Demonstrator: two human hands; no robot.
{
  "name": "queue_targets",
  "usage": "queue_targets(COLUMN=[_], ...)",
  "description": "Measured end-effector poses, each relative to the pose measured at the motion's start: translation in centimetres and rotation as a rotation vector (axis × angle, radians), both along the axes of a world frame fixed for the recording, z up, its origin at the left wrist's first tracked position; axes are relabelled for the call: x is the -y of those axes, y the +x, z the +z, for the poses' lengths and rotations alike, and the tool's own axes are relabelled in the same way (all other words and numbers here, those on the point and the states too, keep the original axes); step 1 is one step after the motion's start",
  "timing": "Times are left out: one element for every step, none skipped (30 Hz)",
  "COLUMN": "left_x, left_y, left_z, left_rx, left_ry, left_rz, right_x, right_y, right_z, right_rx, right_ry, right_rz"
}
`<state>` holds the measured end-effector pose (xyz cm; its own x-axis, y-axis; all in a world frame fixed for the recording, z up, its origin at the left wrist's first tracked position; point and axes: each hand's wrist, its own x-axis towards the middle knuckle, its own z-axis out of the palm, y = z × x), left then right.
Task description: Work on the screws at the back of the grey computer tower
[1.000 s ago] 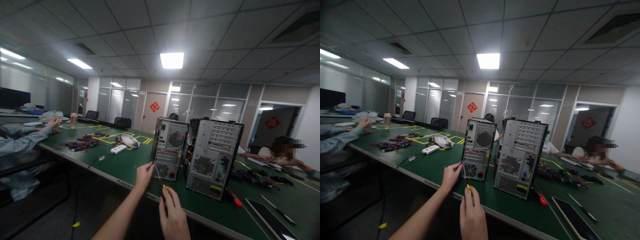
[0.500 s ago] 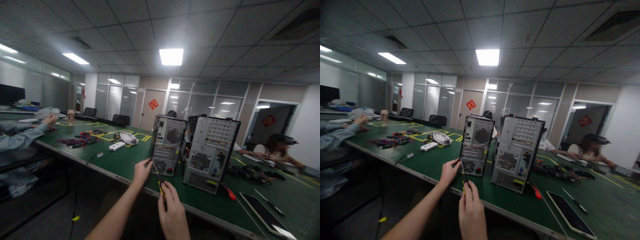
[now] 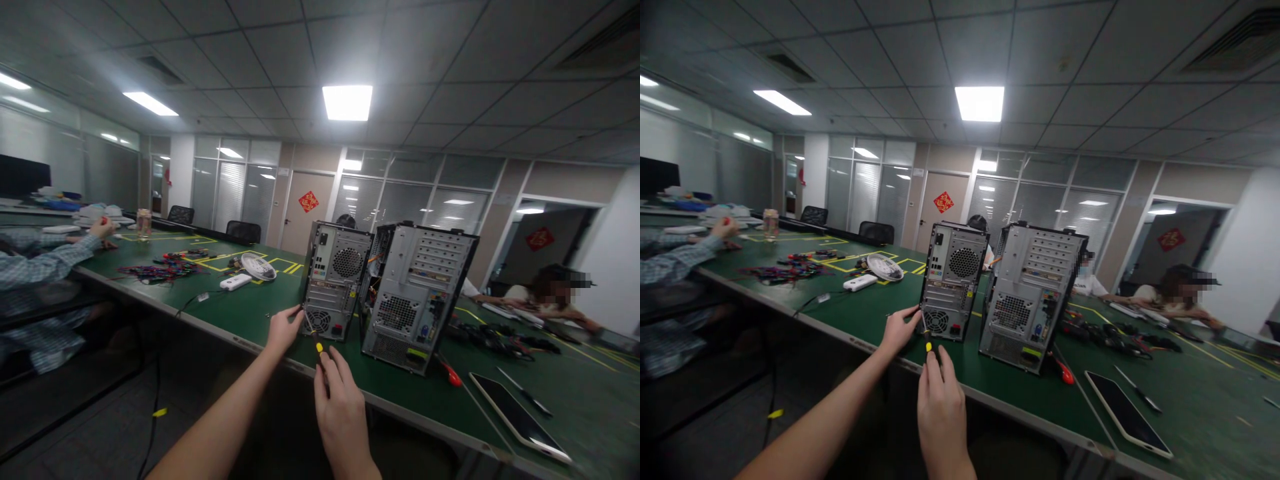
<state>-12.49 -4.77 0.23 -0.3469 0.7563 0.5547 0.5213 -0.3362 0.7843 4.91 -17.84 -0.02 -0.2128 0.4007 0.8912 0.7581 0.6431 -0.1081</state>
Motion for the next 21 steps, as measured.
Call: queue_targets(left_x=[0.02, 0.05, 0.09, 0.13, 0.17, 0.19, 0.20, 0.19, 0.16, 0.11, 0.06, 0.02, -0.02, -0.04, -0.05, -0.04, -0.03, -0.01, 0.00, 0.00, -0.02], left_y=[0.00, 0.00, 0.01, 0.01, 0.01, 0.02, 0.01, 0.00, -0.02, -0.04, -0.06, -0.07, -0.08, -0.09, -0.09, -0.08, -0.07, -0.06, -0.05, -0.05, -0.06], left_z=[0.04, 0.10, 0.17, 0.24, 0.30, 0.35, 0.37, 0.37, 0.34, 0.30, 0.24, 0.19, 0.14, 0.11, 0.09, 0.10, 0.11, 0.12, 0.13, 0.13, 0.10], left_rx=[0.006, 0.013, 0.022, 0.031, 0.040, 0.048, 0.056, 0.064, 0.069, 0.072, 0.071, 0.067, 0.063, 0.060, 0.059, 0.061, 0.064, 0.067, 0.070, 0.071, 0.073], left_ry=[-0.002, -0.005, -0.010, -0.015, -0.018, -0.018, -0.017, -0.017, -0.016, -0.014, -0.012, -0.010, -0.010, -0.011, -0.014, -0.017, -0.018, -0.017, -0.015, -0.014, -0.015], left_rz=[-0.001, -0.002, -0.003, -0.005, -0.008, -0.013, -0.018, -0.024, -0.027, -0.031, -0.033, -0.034, -0.034, -0.035, -0.034, -0.035, -0.036, -0.039, -0.040, -0.038, -0.034], right_x=[0.01, 0.02, 0.02, 0.02, 0.01, 0.00, 0.00, 0.00, 0.00, 0.00, 0.00, 0.01, 0.02, 0.03, 0.04, 0.04, 0.05, 0.04, 0.02, -0.01, -0.05], right_y=[-0.05, -0.08, -0.10, -0.10, -0.08, -0.04, 0.01, 0.06, 0.11, 0.16, 0.20, 0.22, 0.22, 0.20, 0.17, 0.13, 0.09, 0.05, 0.03, 0.02, 0.03], right_z=[0.00, -0.01, -0.03, -0.05, -0.07, -0.07, -0.07, -0.05, -0.03, 0.00, 0.03, 0.04, 0.05, 0.03, -0.01, -0.06, -0.12, -0.19, -0.27, -0.34, -0.39], right_rx=[0.006, 0.008, 0.007, 0.003, -0.001, -0.005, -0.007, -0.006, -0.005, -0.004, -0.001, 0.000, 0.002, 0.004, 0.006, 0.009, 0.011, 0.013, 0.011, 0.007, 0.003], right_ry=[-0.003, -0.005, -0.006, -0.004, -0.002, 0.000, 0.002, 0.003, 0.006, 0.013, 0.017, 0.026, 0.033, 0.038, 0.041, 0.043, 0.046, 0.048, 0.049, 0.055, 0.059], right_rz=[0.005, 0.010, 0.013, 0.016, 0.019, 0.022, 0.025, 0.028, 0.028, 0.027, 0.025, 0.022, 0.019, 0.018, 0.018, 0.018, 0.019, 0.021, 0.022, 0.024, 0.025])
